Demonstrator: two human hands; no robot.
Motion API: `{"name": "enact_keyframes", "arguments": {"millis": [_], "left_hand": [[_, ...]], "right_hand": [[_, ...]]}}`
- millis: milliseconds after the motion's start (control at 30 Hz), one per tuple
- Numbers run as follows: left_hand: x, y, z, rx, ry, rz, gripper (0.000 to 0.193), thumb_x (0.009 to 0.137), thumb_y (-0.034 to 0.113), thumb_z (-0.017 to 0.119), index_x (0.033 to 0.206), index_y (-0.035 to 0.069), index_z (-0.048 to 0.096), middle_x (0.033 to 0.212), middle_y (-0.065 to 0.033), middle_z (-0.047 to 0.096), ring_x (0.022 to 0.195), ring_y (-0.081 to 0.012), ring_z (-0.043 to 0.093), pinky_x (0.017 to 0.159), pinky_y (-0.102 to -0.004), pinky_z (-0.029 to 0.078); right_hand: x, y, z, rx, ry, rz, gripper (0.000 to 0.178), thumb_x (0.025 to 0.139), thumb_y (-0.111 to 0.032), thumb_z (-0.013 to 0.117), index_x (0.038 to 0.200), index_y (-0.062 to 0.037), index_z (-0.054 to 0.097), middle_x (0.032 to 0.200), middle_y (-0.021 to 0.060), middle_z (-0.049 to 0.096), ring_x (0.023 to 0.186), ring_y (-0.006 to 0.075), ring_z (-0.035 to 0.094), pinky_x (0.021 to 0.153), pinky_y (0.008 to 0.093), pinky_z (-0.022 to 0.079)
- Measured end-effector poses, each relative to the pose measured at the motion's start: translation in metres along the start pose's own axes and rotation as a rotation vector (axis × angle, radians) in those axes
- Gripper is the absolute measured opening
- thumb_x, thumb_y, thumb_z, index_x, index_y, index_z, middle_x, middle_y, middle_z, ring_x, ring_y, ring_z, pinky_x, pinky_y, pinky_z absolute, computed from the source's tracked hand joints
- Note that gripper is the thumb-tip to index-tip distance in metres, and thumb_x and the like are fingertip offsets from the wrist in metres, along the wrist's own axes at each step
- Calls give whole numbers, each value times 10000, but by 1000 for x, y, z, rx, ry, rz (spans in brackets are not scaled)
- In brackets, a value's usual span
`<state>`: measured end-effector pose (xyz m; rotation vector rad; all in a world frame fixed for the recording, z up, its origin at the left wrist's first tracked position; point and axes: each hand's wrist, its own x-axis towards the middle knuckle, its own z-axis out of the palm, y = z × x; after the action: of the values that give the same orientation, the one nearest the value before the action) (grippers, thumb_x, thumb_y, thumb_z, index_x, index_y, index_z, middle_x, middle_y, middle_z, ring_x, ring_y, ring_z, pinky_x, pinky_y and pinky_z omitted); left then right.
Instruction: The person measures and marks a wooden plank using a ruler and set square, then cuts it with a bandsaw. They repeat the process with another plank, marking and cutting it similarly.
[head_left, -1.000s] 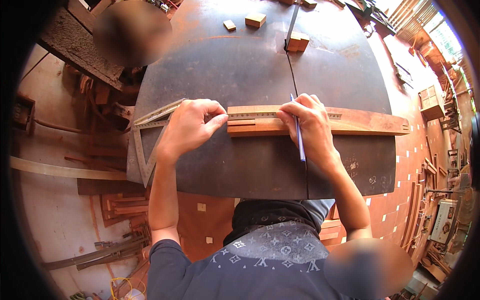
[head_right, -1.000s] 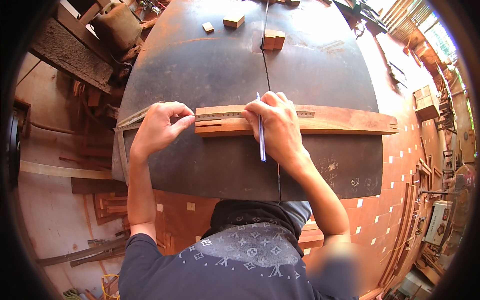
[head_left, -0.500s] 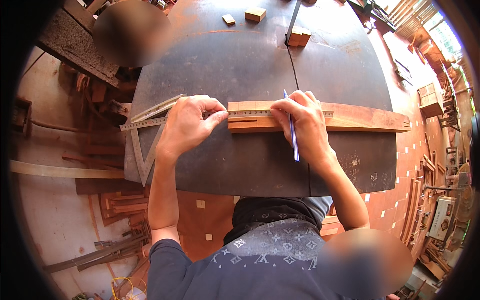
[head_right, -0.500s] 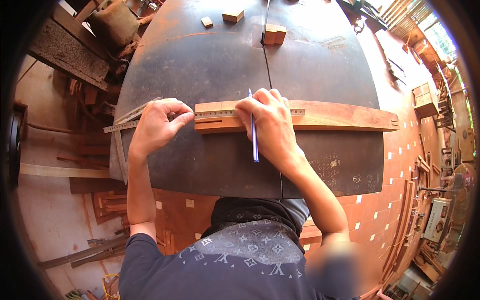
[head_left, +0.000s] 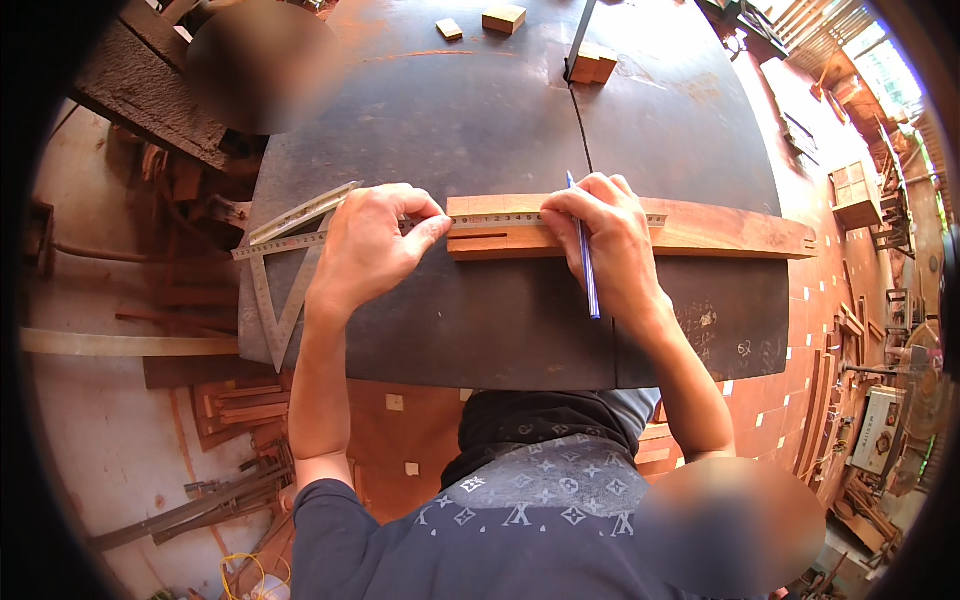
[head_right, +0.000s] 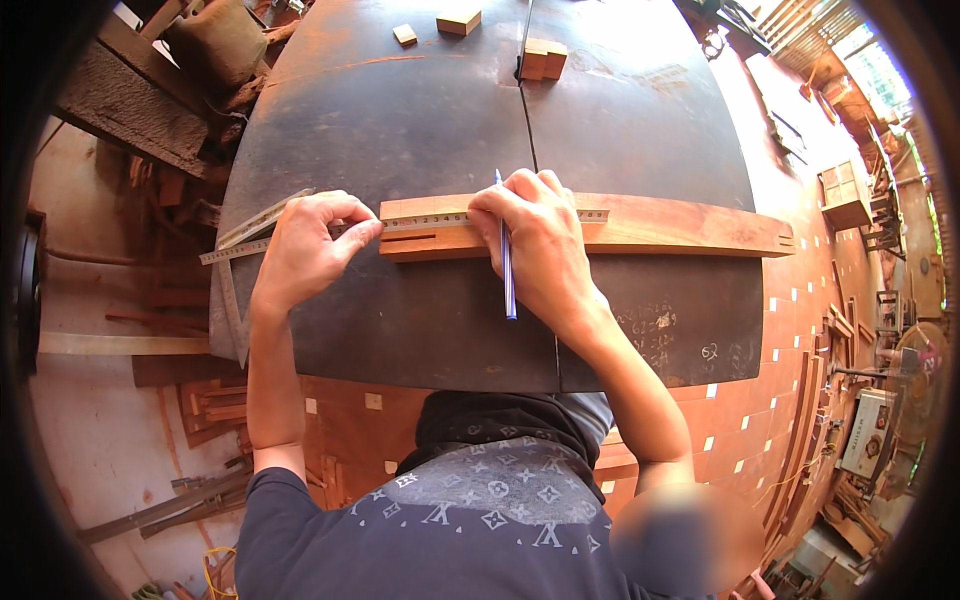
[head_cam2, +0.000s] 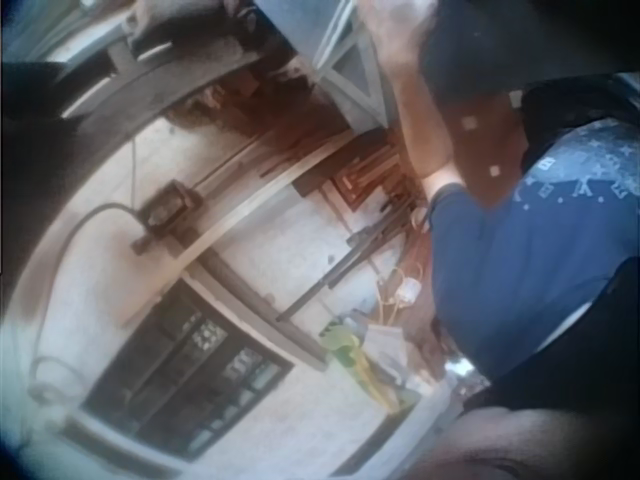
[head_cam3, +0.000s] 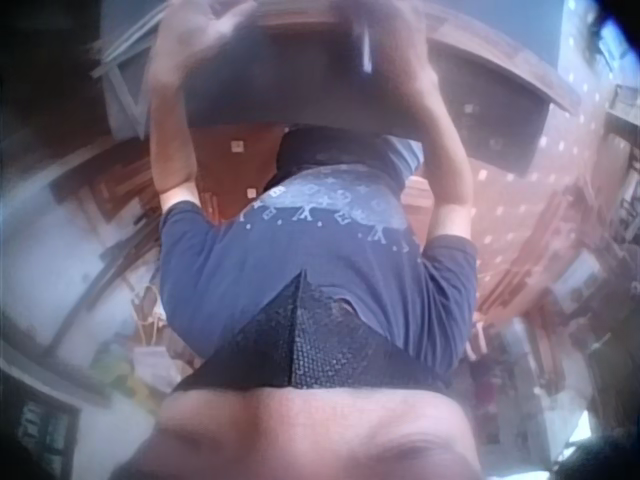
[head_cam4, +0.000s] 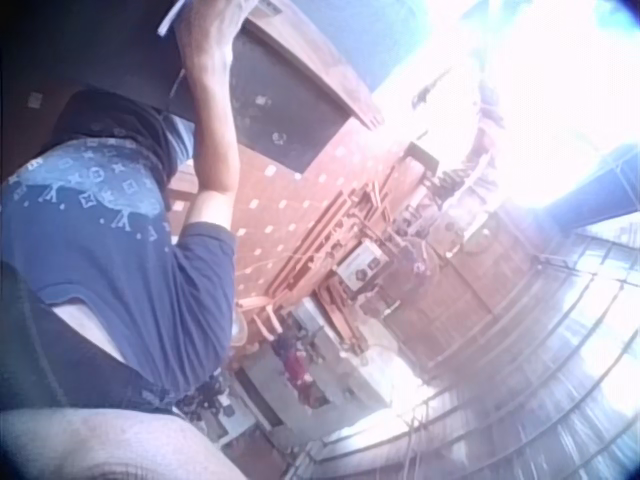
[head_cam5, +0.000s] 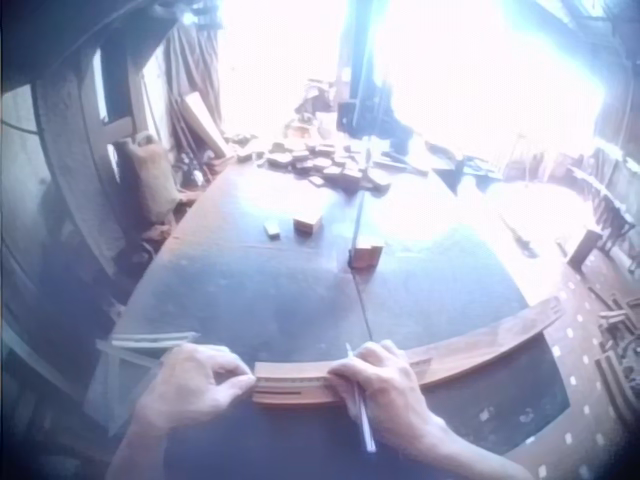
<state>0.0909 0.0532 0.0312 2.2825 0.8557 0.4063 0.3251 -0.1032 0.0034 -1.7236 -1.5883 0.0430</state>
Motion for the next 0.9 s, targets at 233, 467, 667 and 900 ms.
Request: {"name": "enact_keyframes", "arguments": {"millis": [233,467,667,900], "left_hand": [[2,-1,-1,-7,-13,7,137,951,89,790,950,-48,795,832,-123,762,744,-187,688,727,-346,555],[2,1,-1,-22,-15,-25,159,945,107,802,947,-53,797,819,-133,759,741,-188,704,718,-354,557],[2,1,-2,-27,-26,-36,181,945,129,811,939,-51,794,789,-132,743,707,-188,683,692,-353,544],[3,4,-4,-12,-39,-33,182,944,137,813,941,-43,793,764,-127,721,664,-168,631,654,-352,511]], "right_hand": [[-1,1,1,-5,7,-4,52,931,-70,804,970,-81,771,922,106,647,954,344,611,900,460,520],[7,-11,-3,63,152,36,190,966,-41,772,1150,-65,813,977,123,744,952,335,667,887,421,547],[14,-36,2,532,-124,277,221,1057,-179,729,1140,5,820,880,140,761,730,211,687,696,357,549],[19,-41,22,435,-165,386,199,982,-199,772,1022,-13,828,811,143,774,716,239,715,721,390,571]]}}
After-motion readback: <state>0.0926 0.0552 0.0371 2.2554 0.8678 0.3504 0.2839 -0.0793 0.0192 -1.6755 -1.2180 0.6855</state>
